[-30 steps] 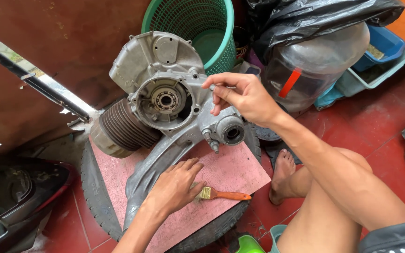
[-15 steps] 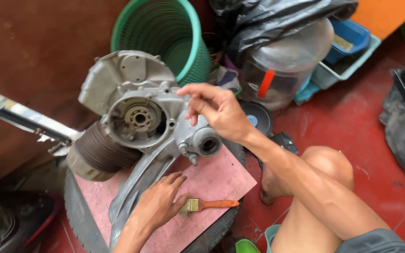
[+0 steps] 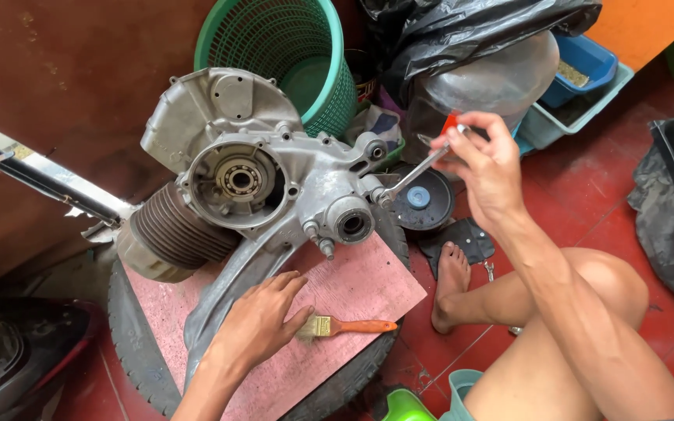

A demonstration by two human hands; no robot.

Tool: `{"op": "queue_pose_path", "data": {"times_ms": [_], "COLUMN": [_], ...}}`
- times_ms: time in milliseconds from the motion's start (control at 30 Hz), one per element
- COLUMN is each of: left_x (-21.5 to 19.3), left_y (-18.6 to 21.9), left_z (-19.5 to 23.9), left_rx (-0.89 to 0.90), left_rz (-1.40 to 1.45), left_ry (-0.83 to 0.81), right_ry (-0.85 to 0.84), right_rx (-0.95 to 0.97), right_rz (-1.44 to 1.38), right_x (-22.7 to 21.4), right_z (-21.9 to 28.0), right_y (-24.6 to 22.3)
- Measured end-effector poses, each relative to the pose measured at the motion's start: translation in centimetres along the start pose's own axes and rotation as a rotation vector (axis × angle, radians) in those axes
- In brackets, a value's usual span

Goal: Cleaning various motorcycle engine components including the casing, cylinder head, and piston using a brush and cleaning agent.

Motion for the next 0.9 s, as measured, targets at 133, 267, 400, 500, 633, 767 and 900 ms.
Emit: {"op": "queue_pose_path", "data": {"times_ms": [133, 267, 400, 500, 633, 767, 900], "left_x": [0.0, -0.2, 0.1, 0.5, 0.4, 0.4, 0.2], "left_y": [0.0, 0.0, 0.0, -0.1, 0.0, 0.0, 0.0], "left_z": [-0.1, -0.2, -0.4, -0.6, -0.6, -0.6, -0.6], "left_rx": [-0.018, -0.001, -0.006, 0.016, 0.037, 0.027, 0.021], "left_rz": [0.003, -0.002, -0.006, -0.022, -0.026, -0.024, -0.028], "left_ry": [-0.023, -0.011, -0.028, -0.004, 0.028, 0.017, 0.020], "right_ry": [-0.007, -0.100, -0.236, -0.384, -0.408, -0.382, -0.235], "right_rx": [0.122, 0.282, 0.465, 0.534, 0.539, 0.448, 0.173], "right_rz": [-0.054, 0.131, 0.348, 0.389, 0.278, 0.422, 0.461], "right_x": [-3.1, -4.5, -5.3, -5.6, -4.9, -4.5, -3.2], "right_z": [1.3, 2.9, 4.7, 5.9, 6.5, 5.4, 3.3], "right_y": [1.9, 3.6, 6.6, 10.0, 11.9, 10.0, 3.1]}}
Point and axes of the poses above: each hand's wrist, its own z-axis away from the middle knuckle, its own x-axis out of the palm, y = z × x, the point moved 9 cm from there along -z, towards the middle knuckle, and after that the axes turned 10 degrees about -y, right-handed, at the moved point
